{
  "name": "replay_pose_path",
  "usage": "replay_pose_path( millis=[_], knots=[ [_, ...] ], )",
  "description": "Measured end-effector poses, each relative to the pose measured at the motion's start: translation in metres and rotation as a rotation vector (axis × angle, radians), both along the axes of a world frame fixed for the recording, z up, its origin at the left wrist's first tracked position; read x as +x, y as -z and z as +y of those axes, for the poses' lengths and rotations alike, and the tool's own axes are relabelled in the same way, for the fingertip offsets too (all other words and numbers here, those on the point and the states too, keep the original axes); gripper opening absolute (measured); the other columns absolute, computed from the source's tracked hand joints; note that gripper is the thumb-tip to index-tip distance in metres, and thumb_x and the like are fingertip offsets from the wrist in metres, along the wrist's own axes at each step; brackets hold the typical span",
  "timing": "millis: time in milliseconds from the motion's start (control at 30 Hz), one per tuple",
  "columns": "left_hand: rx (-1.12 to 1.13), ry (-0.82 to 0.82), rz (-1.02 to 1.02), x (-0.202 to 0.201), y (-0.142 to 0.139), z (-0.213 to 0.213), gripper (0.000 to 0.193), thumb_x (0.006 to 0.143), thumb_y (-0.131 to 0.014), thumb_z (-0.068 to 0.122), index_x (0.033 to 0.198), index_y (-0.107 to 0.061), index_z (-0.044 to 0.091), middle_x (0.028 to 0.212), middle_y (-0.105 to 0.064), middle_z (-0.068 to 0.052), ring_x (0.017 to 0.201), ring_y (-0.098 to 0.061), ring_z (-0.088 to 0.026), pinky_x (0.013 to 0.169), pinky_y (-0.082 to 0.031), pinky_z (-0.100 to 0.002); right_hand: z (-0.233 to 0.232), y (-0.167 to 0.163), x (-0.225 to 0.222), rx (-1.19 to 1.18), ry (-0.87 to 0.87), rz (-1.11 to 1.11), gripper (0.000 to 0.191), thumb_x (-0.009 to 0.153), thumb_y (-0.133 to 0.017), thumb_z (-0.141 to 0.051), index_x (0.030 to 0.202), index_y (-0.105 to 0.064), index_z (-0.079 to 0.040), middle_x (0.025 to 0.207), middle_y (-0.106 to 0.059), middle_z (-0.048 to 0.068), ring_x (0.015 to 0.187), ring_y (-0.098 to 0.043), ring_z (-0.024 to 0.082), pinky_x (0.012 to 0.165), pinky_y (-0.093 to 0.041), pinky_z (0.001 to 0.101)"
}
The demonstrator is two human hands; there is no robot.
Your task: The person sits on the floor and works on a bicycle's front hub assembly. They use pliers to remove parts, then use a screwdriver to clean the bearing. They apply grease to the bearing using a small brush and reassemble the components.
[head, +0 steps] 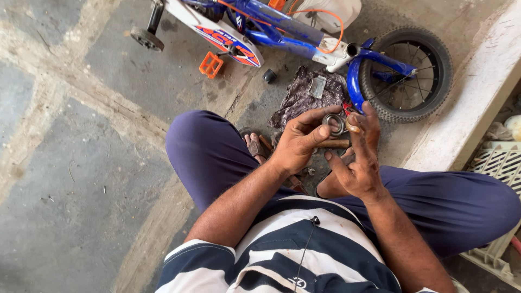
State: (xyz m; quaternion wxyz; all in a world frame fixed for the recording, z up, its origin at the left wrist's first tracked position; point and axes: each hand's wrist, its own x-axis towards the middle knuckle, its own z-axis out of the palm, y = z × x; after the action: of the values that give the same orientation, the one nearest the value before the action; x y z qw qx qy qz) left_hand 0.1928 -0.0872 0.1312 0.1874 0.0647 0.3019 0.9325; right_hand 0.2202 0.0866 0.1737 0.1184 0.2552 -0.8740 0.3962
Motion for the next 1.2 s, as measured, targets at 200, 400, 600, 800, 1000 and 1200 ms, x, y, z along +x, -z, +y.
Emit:
replay_pose_path(
  millis=[200,400,600,800,1000,1200],
  knots=[
    [0.052,0.010,-0.019,0.000,0.000,0.000,0.056,0.102,-0.074,0.022,0.148,-0.053,-0.003,0.120,-0.064,-0.009,0.118,-0.066,-0.022,0.108,-0.059,-0.048,0.003,0.011,0.004,0.091,0.044,0.092,0.081,0.098,-0.074,-0.022,0.165,-0.030,-0.019,0.167,-0.026,0.018,0.156,-0.031,0.039,0.128,-0.039,0.0519],
    [0.011,0.002,-0.056,-0.003,0.000,0.003,0.060,0.101,-0.074,0.022,0.150,-0.052,-0.004,0.120,-0.066,-0.010,0.116,-0.066,-0.022,0.107,-0.057,-0.047,0.007,0.000,0.009,0.087,0.126,0.143,0.061,0.094,-0.072,-0.015,0.150,-0.048,-0.020,0.160,-0.032,0.023,0.148,-0.041,0.036,0.115,-0.048,0.0441],
    [0.046,0.023,-0.042,0.000,0.002,0.006,0.060,0.101,-0.076,0.023,0.149,-0.053,-0.003,0.119,-0.066,-0.010,0.116,-0.065,-0.021,0.105,-0.061,-0.050,0.007,-0.016,0.001,-0.094,-0.031,0.118,0.070,0.093,-0.067,-0.011,0.152,-0.030,-0.005,0.154,-0.048,0.019,0.150,-0.038,0.034,0.128,-0.029,0.0498],
    [-0.046,-0.036,-0.040,0.000,0.001,0.003,0.061,0.098,-0.078,0.023,0.149,-0.055,-0.001,0.125,-0.069,-0.012,0.118,-0.066,-0.021,0.107,-0.055,-0.041,-0.006,-0.020,0.014,-0.006,-0.021,0.082,0.081,0.089,-0.067,-0.008,0.156,-0.022,-0.005,0.152,-0.052,0.019,0.158,-0.030,0.029,0.135,-0.022,0.0453],
    [0.034,-0.071,-0.022,0.001,0.007,0.010,0.057,0.096,-0.082,0.018,0.145,-0.059,0.000,0.128,-0.070,-0.010,0.119,-0.064,-0.016,0.112,-0.050,-0.035,-0.007,-0.015,0.018,-0.271,-0.057,-0.006,0.094,0.092,-0.062,-0.009,0.162,-0.001,-0.002,0.160,-0.039,0.020,0.160,-0.019,0.025,0.136,-0.013,0.0430],
    [0.062,-0.087,-0.048,0.002,0.013,0.014,0.056,0.096,-0.083,0.011,0.145,-0.059,-0.002,0.122,-0.069,-0.010,0.116,-0.064,-0.019,0.109,-0.052,-0.038,-0.014,-0.003,0.010,0.124,0.017,0.284,0.099,0.097,-0.066,-0.021,0.163,0.005,-0.002,0.163,-0.030,0.026,0.164,-0.016,0.034,0.135,-0.015,0.0490]
  ],
)
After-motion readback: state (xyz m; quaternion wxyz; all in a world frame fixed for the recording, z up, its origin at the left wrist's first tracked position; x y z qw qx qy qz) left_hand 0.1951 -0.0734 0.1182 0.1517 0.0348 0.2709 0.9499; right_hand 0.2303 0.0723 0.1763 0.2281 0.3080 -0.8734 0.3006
